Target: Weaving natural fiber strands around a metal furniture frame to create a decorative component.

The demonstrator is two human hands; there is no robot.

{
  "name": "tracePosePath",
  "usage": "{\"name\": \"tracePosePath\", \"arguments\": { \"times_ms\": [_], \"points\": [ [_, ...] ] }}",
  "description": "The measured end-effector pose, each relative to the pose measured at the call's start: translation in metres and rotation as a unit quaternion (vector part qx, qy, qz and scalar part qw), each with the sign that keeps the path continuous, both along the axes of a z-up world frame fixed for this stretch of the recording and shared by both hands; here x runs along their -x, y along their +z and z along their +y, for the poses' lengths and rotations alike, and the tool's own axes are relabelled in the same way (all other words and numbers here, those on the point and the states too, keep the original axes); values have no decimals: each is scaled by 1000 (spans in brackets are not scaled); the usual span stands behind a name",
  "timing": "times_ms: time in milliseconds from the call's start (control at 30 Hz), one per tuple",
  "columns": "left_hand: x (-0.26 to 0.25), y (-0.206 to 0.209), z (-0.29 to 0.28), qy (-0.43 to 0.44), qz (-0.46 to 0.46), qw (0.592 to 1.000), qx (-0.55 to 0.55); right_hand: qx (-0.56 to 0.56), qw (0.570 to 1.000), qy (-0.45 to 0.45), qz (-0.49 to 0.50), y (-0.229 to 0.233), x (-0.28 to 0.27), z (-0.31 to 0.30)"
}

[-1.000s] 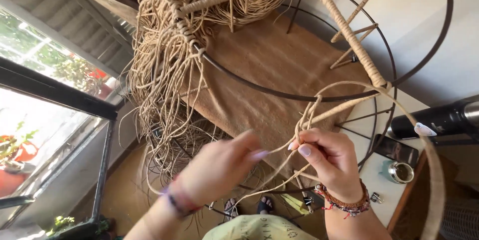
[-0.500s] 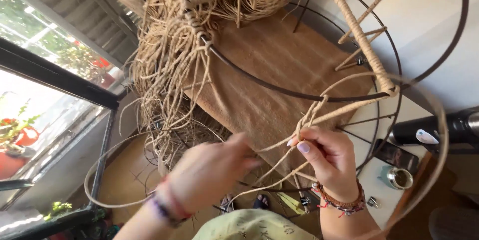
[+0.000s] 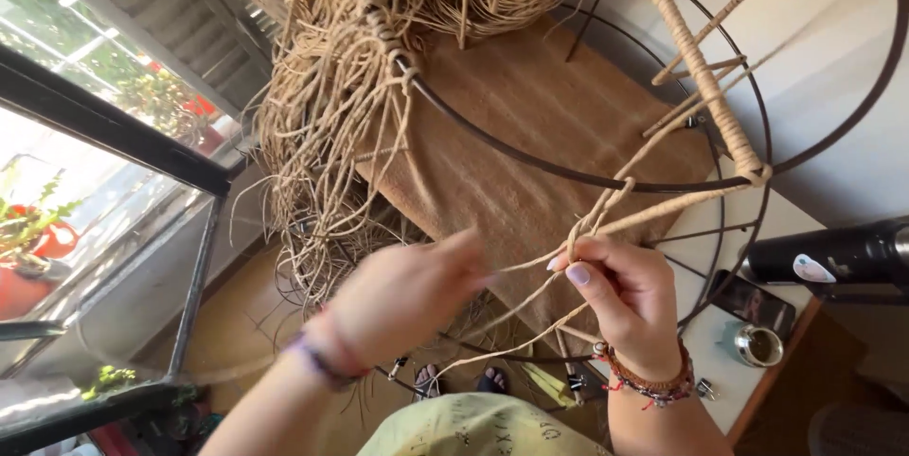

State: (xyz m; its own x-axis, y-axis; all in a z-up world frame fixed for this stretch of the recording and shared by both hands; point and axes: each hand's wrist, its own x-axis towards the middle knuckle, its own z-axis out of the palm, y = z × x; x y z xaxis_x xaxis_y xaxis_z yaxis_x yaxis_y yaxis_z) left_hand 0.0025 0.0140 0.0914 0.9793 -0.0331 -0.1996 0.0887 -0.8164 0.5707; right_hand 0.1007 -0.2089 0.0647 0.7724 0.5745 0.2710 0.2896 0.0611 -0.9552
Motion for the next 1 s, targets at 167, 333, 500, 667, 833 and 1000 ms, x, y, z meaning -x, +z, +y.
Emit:
{"name": "tracePosePath", "arguments": {
  "times_ms": [167,333,500,667,833,1000],
  "points": [
    [-30,24,-20,-82,-212,956,184,48,997,-11,-67,-2,-1,-4],
    [2,-30,32,-25,-137,989,44,-4,1000,10,-21,-4,-6,-2],
    [-27,21,-7,-107,-142,961,210,24,996,31,-75,-6,-10,3],
    [-20,4,5,-61,-197,969,134,33,996,17,-83,-4,-10,-1],
    [17,-59,31,52,-81,995,32,32,996,25,-84,-1,-11,1],
    [-26,16,-29,-40,-153,953,258,80,987,24,-140,-1,-15,-3]
  ]
}}
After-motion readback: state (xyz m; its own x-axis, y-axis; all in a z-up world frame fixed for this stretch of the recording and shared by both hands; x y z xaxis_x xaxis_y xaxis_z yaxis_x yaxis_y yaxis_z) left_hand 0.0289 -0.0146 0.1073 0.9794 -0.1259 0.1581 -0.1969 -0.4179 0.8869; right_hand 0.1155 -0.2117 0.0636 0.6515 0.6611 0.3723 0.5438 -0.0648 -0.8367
